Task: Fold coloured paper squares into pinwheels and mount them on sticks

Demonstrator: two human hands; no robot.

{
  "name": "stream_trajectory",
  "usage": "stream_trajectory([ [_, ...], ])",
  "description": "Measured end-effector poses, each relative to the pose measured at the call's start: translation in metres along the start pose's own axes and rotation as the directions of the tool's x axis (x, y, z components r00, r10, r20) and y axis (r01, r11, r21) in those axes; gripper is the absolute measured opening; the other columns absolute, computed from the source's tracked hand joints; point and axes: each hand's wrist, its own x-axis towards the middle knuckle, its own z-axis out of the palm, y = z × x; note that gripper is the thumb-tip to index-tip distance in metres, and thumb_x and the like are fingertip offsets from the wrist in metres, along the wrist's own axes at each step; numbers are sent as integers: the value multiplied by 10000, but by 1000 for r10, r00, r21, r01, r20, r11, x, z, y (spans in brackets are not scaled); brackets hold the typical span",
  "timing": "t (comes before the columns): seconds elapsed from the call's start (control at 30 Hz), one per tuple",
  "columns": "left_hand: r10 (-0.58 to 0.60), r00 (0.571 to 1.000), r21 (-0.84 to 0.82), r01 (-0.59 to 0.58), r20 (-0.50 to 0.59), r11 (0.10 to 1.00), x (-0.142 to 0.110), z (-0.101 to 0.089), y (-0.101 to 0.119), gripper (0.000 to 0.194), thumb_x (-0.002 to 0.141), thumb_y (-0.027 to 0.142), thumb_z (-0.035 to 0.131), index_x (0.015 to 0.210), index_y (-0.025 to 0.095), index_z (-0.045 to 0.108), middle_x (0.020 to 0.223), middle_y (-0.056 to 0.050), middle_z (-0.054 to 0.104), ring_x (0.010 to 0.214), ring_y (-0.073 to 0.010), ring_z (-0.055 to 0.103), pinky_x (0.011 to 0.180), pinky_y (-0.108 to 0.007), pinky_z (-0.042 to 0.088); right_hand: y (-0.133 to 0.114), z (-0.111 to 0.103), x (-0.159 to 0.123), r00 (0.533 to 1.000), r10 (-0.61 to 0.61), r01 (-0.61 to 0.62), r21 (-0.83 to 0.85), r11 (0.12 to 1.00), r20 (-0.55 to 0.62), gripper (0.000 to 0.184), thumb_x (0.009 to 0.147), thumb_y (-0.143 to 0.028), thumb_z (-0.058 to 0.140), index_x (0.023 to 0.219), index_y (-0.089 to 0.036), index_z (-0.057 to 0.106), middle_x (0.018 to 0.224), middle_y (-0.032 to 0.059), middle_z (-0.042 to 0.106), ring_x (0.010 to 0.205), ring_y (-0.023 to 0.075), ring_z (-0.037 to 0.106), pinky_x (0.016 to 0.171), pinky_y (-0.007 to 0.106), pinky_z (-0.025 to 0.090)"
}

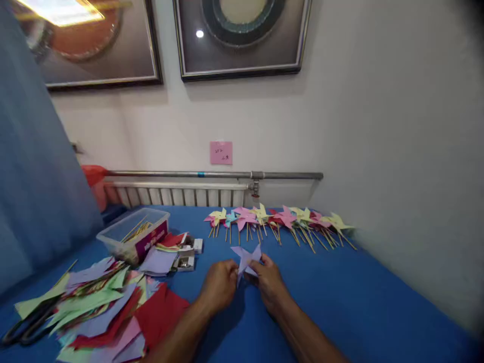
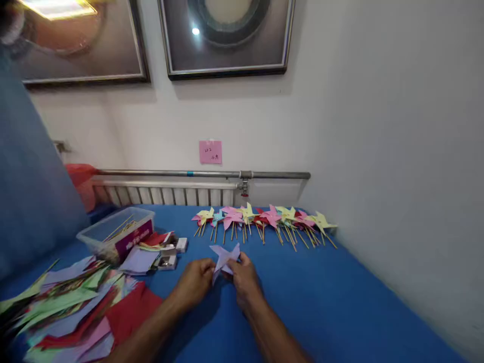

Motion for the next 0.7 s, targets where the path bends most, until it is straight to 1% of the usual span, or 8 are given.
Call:
stream_trajectory([
  [0.13, -16, 999, -85, 19, 43, 996, -1, 0, -1, 213, 895, 137, 469, 730, 192, 592, 640, 29, 545, 645, -146, 517, 612, -252, 323, 2, -2, 2, 1000, -18, 18, -16, 1000, 9, 305, 563, -295, 803, 835, -204, 697, 706, -18, 728, 642, 184, 683, 608, 283, 593],
  [0.27, -56, 995, -179, 70, 80, 981, 1, 3, -5, 227, 905, 164, 453, 738, 197, 603, 588, 31, 560, 572, -143, 510, 578, -248, 330, 5, -5, 7, 1000, -21, 22, -55, 998, 23, 300, 590, -303, 794, 856, -205, 699, 706, -10, 730, 634, 185, 685, 596, 275, 578],
  [0.43, -131, 981, -205, 159, 143, 966, 2, 5, -11, 200, 913, 189, 457, 815, 198, 631, 573, 34, 586, 478, -132, 461, 528, -247, 307, 8, -6, 12, 1000, -20, 21, -119, 993, 5, 293, 600, -329, 761, 859, -212, 693, 705, -5, 725, 621, 184, 677, 572, 265, 550],
  [0.5, -137, 979, -178, 164, 153, 970, 2, 4, -13, 179, 908, 199, 476, 817, 197, 631, 595, 31, 599, 479, -130, 474, 530, -247, 302, 8, -7, 15, 999, -38, 37, -167, 985, -4, 281, 603, -330, 744, 854, -213, 694, 664, -20, 693, 598, 175, 652, 563, 263, 540],
  [0.6, -91, 991, -48, 96, 93, 994, 1, 0, -12, 167, 876, 195, 538, 742, 185, 637, 626, 19, 597, 568, -135, 514, 567, -251, 291, 7, -11, 21, 995, -100, 94, -247, 965, -13, 237, 613, -330, 731, 812, -208, 690, 601, -35, 638, 566, 164, 607, 542, 258, 516],
  [0.7, -61, 997, 76, 57, 52, 995, 0, -6, -9, 142, 847, 185, 583, 734, 180, 670, 652, 17, 606, 647, -143, 532, 603, -258, 291, 7, -16, 26, 989, -148, 144, -290, 946, 6, 233, 624, -352, 717, 801, -204, 686, 613, -25, 635, 576, 166, 599, 542, 258, 498],
])
